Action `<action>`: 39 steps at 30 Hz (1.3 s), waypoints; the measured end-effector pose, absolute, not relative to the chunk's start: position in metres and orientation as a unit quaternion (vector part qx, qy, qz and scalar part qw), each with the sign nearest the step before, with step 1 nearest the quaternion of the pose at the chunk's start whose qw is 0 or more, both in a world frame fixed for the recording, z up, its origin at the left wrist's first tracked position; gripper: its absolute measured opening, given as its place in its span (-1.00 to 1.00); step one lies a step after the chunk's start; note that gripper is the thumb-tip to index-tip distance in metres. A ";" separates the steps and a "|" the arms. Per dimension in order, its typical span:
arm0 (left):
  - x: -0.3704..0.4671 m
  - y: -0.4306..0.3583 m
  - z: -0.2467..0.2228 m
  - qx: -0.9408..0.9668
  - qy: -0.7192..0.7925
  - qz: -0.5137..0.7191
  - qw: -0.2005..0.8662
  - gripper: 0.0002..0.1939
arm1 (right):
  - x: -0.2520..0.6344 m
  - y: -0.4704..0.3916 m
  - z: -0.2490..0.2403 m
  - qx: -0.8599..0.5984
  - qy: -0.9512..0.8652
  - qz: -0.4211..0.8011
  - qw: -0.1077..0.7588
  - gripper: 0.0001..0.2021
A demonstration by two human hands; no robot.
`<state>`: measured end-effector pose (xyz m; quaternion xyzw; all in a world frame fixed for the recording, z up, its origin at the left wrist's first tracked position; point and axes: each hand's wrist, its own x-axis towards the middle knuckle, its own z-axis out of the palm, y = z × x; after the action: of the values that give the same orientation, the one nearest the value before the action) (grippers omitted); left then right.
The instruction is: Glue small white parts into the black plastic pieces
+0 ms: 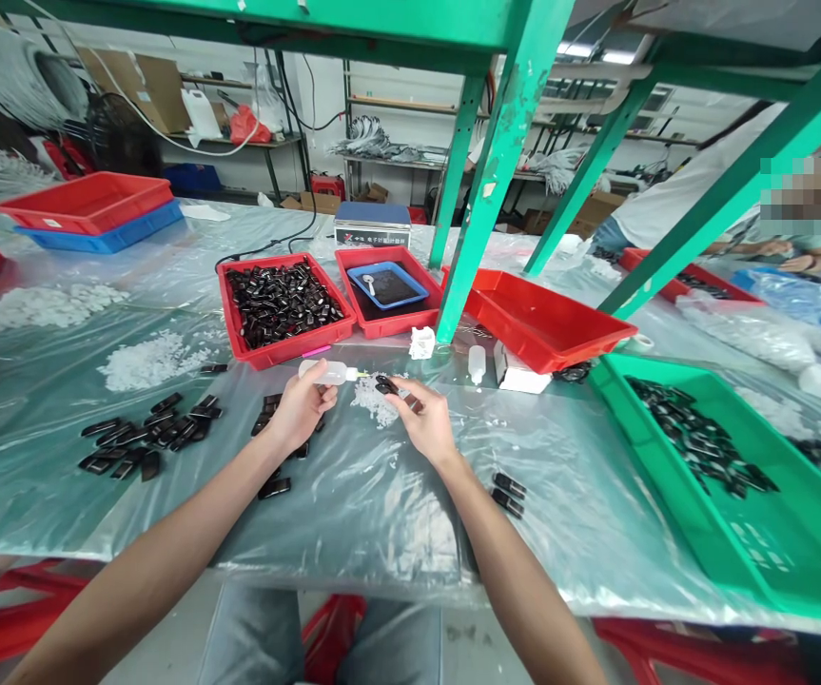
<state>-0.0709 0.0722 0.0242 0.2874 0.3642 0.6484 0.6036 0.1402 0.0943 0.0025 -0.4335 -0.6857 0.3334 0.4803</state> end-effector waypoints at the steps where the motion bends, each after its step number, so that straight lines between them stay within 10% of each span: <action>1: -0.071 0.073 0.024 0.292 0.368 0.648 0.599 -0.63 | 0.140 0.094 0.003 -0.434 -0.686 0.333 0.479 -0.65; 15: -0.084 0.072 0.027 0.470 0.460 0.637 0.402 -0.66 | 0.141 0.091 0.006 -0.398 -0.767 0.295 0.408 -0.70; 39: -0.092 0.075 0.026 0.485 0.454 0.623 0.412 -0.62 | 0.137 0.086 0.012 -0.392 -0.737 0.367 0.410 -0.69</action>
<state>-0.0921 0.0753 0.0256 0.4852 0.4543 0.6231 0.4123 0.1370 0.0863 0.0124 -0.3917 -0.7374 0.3665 0.4105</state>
